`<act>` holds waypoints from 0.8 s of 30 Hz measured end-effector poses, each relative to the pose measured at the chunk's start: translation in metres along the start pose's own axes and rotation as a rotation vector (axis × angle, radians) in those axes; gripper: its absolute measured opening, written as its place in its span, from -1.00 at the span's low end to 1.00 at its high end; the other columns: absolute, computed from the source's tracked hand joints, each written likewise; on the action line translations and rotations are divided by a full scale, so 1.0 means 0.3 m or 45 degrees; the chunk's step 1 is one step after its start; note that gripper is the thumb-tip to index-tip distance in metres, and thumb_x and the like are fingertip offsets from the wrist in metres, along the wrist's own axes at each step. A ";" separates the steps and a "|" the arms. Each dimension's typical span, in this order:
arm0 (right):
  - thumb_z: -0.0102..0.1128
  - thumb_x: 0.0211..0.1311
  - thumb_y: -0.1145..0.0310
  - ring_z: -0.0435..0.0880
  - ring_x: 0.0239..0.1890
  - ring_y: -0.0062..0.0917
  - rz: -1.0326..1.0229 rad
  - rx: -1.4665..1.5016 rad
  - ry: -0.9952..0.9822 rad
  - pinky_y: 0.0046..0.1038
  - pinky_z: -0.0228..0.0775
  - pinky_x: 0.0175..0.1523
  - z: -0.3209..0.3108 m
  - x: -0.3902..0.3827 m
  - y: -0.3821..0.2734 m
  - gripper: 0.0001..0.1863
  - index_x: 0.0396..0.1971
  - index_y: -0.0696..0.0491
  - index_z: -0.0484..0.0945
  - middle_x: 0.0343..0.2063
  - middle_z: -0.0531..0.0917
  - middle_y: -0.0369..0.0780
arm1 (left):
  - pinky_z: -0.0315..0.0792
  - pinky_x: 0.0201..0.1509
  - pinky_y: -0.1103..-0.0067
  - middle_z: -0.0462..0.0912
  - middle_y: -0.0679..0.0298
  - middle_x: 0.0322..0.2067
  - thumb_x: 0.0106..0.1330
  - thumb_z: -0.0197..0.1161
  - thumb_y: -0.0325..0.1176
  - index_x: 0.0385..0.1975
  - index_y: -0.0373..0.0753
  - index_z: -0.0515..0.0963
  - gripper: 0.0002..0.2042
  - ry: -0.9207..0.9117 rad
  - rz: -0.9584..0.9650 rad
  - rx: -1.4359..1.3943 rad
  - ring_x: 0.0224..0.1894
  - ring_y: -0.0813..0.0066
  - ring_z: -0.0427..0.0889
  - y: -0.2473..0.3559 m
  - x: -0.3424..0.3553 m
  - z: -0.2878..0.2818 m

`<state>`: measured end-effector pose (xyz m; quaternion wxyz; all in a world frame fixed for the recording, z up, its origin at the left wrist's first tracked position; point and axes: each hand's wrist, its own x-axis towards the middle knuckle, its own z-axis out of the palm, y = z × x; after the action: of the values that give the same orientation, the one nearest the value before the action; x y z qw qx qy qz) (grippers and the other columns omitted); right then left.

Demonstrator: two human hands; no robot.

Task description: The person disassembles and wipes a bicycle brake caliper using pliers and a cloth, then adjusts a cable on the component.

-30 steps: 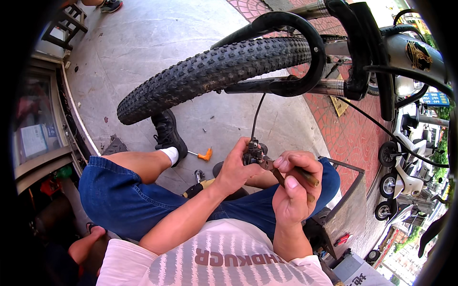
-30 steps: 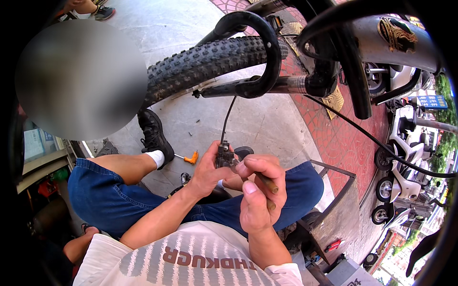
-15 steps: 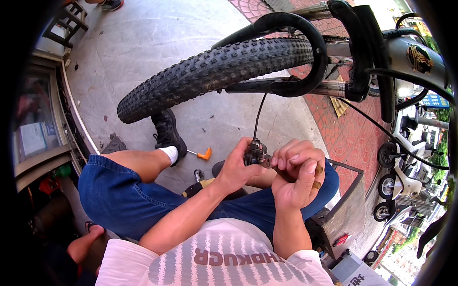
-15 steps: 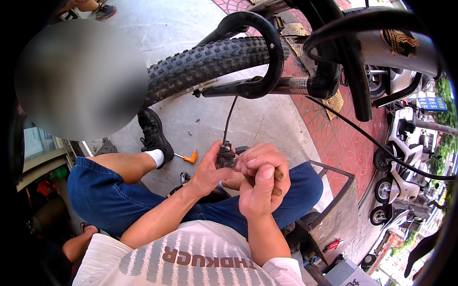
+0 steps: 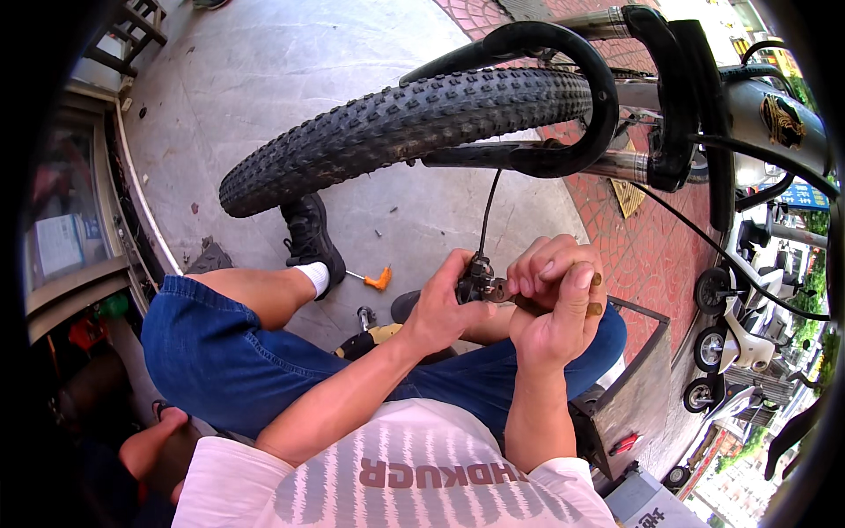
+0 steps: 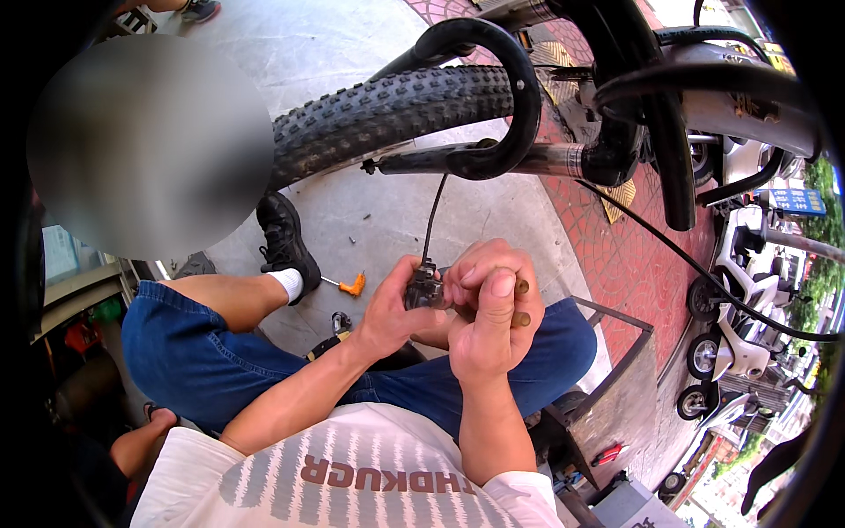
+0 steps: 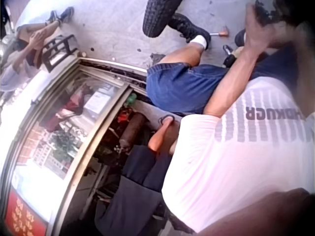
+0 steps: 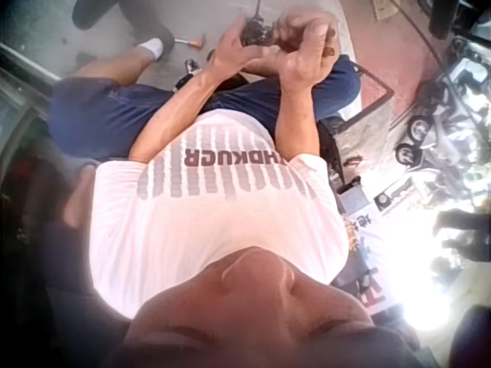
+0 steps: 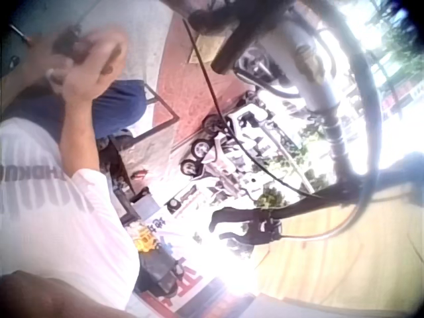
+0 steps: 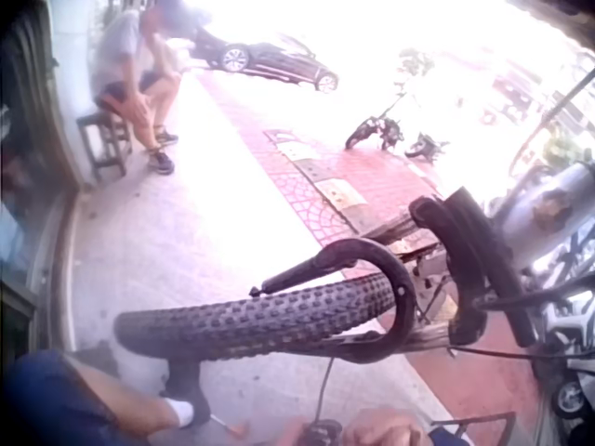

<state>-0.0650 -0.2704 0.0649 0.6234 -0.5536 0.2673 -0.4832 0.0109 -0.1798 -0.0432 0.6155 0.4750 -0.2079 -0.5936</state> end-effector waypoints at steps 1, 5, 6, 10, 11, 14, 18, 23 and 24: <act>-0.03 0.67 0.14 0.36 -0.44 -0.60 0.017 0.020 -0.030 -0.52 0.30 -0.33 -0.001 0.005 -0.001 -0.61 -0.32 0.15 0.40 -0.45 0.44 -0.23 | 0.43 0.02 0.60 0.52 0.34 -0.20 0.10 0.47 -0.36 0.04 -0.30 0.41 -0.49 -0.012 -0.009 0.008 -0.14 0.62 0.47 -0.003 0.000 -0.004; -0.03 0.67 0.15 0.35 -0.46 -0.60 -0.022 -0.028 0.018 -0.52 0.31 -0.33 0.001 -0.004 0.009 -0.62 -0.33 0.14 0.40 -0.47 0.43 -0.23 | 0.45 0.07 0.61 0.56 0.35 -0.14 0.11 0.55 -0.33 0.04 -0.27 0.41 -0.46 -0.032 -0.058 -0.004 -0.08 0.64 0.50 0.027 -0.002 0.000; -0.03 0.67 0.15 0.35 -0.46 -0.59 -0.047 -0.045 0.070 -0.52 0.31 -0.33 0.011 -0.015 0.013 -0.62 -0.32 0.14 0.40 -0.47 0.42 -0.23 | 0.45 0.07 0.61 0.56 0.35 -0.14 0.11 0.54 -0.33 0.04 -0.27 0.41 -0.46 -0.029 -0.072 -0.017 -0.08 0.64 0.50 0.037 -0.004 0.005; -0.03 0.67 0.15 0.37 -0.46 -0.57 -0.114 -0.050 0.190 -0.50 0.32 -0.33 0.019 -0.041 0.018 -0.63 -0.31 0.14 0.39 -0.46 0.42 -0.21 | 0.44 0.09 0.61 0.56 0.34 -0.12 0.12 0.53 -0.34 0.05 -0.27 0.41 -0.47 -0.013 -0.044 0.060 -0.07 0.65 0.50 0.016 -0.005 0.003; -0.02 0.67 0.16 0.38 -0.45 -0.56 -0.105 -0.047 0.175 -0.49 0.34 -0.31 0.019 -0.042 0.015 -0.64 -0.30 0.14 0.40 -0.44 0.43 -0.21 | 0.44 0.09 0.61 0.56 0.34 -0.12 0.12 0.52 -0.34 0.05 -0.27 0.41 -0.47 -0.016 -0.037 0.056 -0.07 0.65 0.50 0.007 0.000 0.002; 0.01 0.64 0.19 0.42 -0.39 -0.54 -0.056 -0.046 0.110 -0.46 0.39 -0.23 0.010 -0.046 0.003 -0.68 -0.25 0.16 0.42 -0.37 0.45 -0.19 | 0.45 0.06 0.61 0.57 0.35 -0.14 0.12 0.52 -0.34 0.03 -0.26 0.42 -0.49 0.008 -0.027 0.025 -0.09 0.65 0.50 -0.004 0.003 0.004; 0.09 0.56 0.23 0.47 -0.27 -0.52 0.066 -0.066 -0.012 -0.43 0.44 -0.04 -0.007 -0.056 -0.029 -0.72 -0.12 0.20 0.47 -0.28 0.47 -0.18 | 0.48 -0.05 0.60 0.60 0.38 -0.22 0.14 0.52 -0.34 -0.02 -0.25 0.46 -0.54 0.104 -0.112 0.134 -0.18 0.66 0.52 0.052 -0.005 0.022; 0.14 0.49 0.23 0.48 -0.21 -0.50 0.053 -0.074 -0.072 -0.42 0.44 0.05 -0.004 -0.076 -0.042 -0.64 0.01 0.25 0.50 -0.24 0.47 -0.17 | 0.51 -0.11 0.57 0.64 0.34 -0.29 0.18 0.54 -0.28 -0.04 -0.26 0.47 -0.55 0.224 -0.082 0.360 -0.24 0.65 0.56 0.058 -0.003 0.038; 0.14 0.49 0.23 0.48 -0.21 -0.50 0.048 -0.047 -0.077 -0.41 0.44 0.06 -0.008 -0.077 -0.037 -0.63 0.02 0.26 0.50 -0.24 0.47 -0.17 | 0.52 -0.10 0.56 0.65 0.32 -0.29 0.19 0.54 -0.26 -0.04 -0.27 0.47 -0.55 0.225 -0.076 0.393 -0.24 0.63 0.57 0.055 -0.003 0.037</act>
<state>-0.0795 -0.2496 0.0703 0.6300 -0.5742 0.2676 -0.4492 0.0104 -0.1852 -0.0241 0.5333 0.6199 -0.2275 -0.5287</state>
